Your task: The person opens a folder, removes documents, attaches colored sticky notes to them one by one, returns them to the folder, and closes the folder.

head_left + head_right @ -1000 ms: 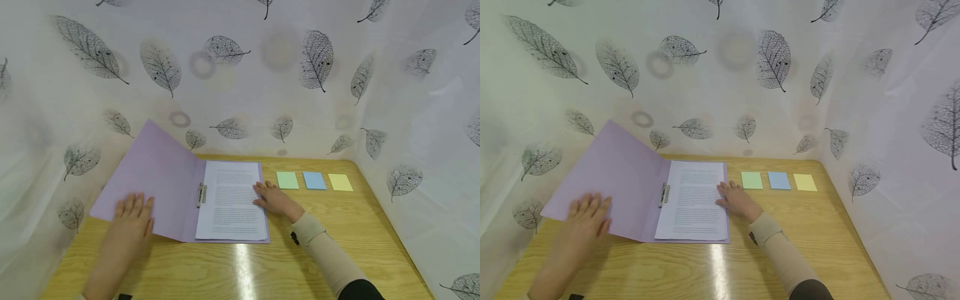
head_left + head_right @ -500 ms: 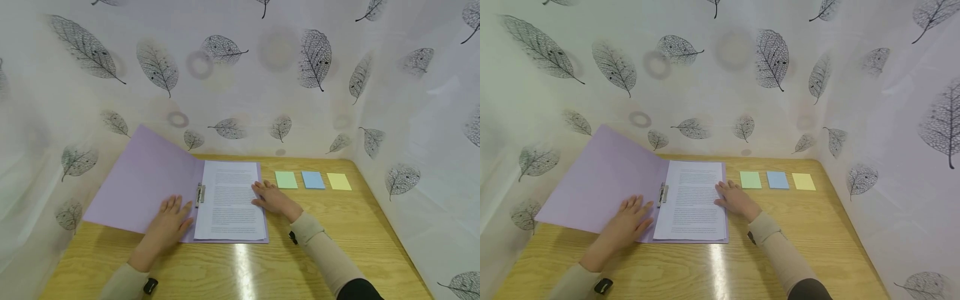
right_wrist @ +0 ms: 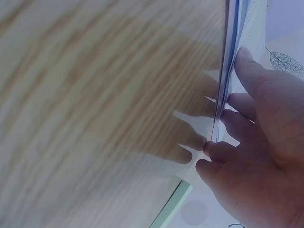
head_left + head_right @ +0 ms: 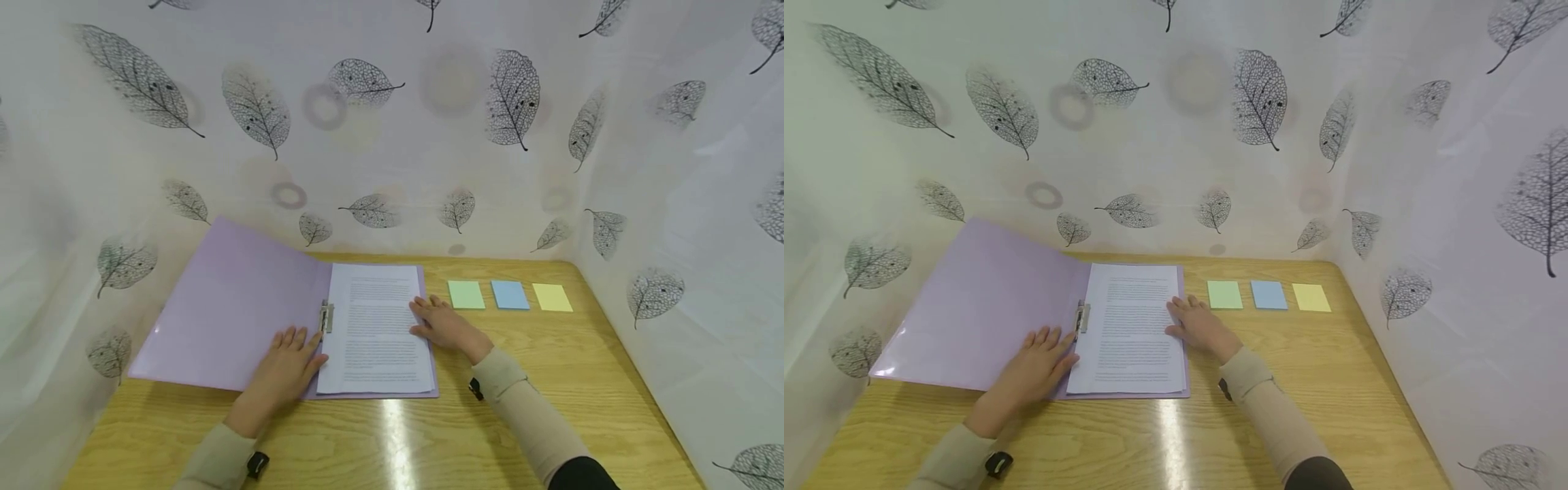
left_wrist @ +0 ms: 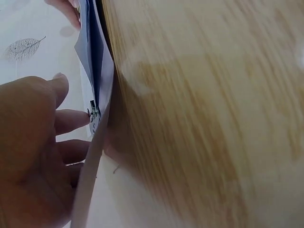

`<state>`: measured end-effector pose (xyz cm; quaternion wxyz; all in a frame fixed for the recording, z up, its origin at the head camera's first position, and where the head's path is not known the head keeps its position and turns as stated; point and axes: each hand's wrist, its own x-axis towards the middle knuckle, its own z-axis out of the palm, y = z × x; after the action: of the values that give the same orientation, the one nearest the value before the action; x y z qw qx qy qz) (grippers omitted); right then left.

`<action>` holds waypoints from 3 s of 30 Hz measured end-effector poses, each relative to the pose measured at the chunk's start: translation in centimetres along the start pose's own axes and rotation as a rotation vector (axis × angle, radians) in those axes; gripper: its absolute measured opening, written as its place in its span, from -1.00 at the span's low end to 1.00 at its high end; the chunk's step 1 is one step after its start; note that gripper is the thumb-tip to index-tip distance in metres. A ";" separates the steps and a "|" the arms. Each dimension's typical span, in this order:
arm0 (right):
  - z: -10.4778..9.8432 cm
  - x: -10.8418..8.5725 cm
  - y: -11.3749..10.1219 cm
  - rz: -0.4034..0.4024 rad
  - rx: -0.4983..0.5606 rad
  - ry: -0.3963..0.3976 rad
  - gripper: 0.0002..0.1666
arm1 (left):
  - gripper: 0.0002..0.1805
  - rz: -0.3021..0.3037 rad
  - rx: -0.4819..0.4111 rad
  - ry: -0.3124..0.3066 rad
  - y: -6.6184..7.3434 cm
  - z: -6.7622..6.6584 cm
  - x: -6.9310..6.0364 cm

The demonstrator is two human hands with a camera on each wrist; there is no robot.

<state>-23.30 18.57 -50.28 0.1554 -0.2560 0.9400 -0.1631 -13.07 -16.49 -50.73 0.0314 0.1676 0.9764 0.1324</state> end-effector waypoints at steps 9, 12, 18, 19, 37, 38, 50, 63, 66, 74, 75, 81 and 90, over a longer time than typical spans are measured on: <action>0.0 0.2 -0.5 -0.017 -0.002 0.003 -0.24 | -0.40 -0.060 0.021 -0.048 0.4 0.2 0.3; -0.1 0.3 -0.6 -0.010 -0.007 -0.003 -0.23 | -0.43 -0.064 0.039 -0.048 0.7 0.3 0.4; -0.2 0.4 -0.4 0.008 -0.017 -0.010 -0.23 | -0.47 -0.077 0.017 -0.047 0.9 0.6 0.7; -0.2 0.4 -0.4 0.013 -0.013 -0.014 -0.23 | -0.48 -0.079 0.015 -0.049 0.9 0.7 0.8; 0.1 0.6 -0.5 0.013 -0.026 -0.024 -0.22 | -0.38 0.019 0.039 0.234 -1.0 -0.7 0.6; 0.1 0.6 -0.5 0.012 -0.028 -0.022 -0.22 | -0.38 0.025 0.059 0.232 -0.9 -0.8 0.9; 0.3 0.7 -0.2 0.011 -0.038 -0.021 -0.22 | -0.35 -0.034 0.136 0.177 0.2 -1.8 5.5; 0.2 0.7 -0.3 0.019 -0.045 -0.033 -0.21 | -0.37 -0.136 0.181 -0.021 -1.7 -1.7 8.0; 0.1 0.7 -0.3 0.012 -0.040 -0.033 -0.21 | -0.39 -0.140 0.184 -0.044 -2.0 -1.6 8.0; 0.0 0.1 -1.3 -0.025 -0.131 0.029 -0.29 | -0.40 -0.111 0.162 -0.043 -2.6 -1.2 8.2; 0.2 0.0 -1.7 -0.054 -0.163 0.048 -0.32 | -0.40 -0.108 0.159 -0.044 -2.7 -1.2 8.2; 2.3 -1.0 -6.2 -0.292 -0.306 0.075 -0.41 | -0.40 -0.096 0.192 -0.037 -2.7 -1.2 8.4; 6.3 -1.4 -13.0 -0.446 -0.363 -0.019 -0.34 | -0.38 -0.098 0.177 -0.055 -2.6 -1.4 8.6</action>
<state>-14.17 7.29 -50.63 0.0760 -0.4816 0.8729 -0.0199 -22.11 -16.36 -50.20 0.0496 0.1252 0.9901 0.0390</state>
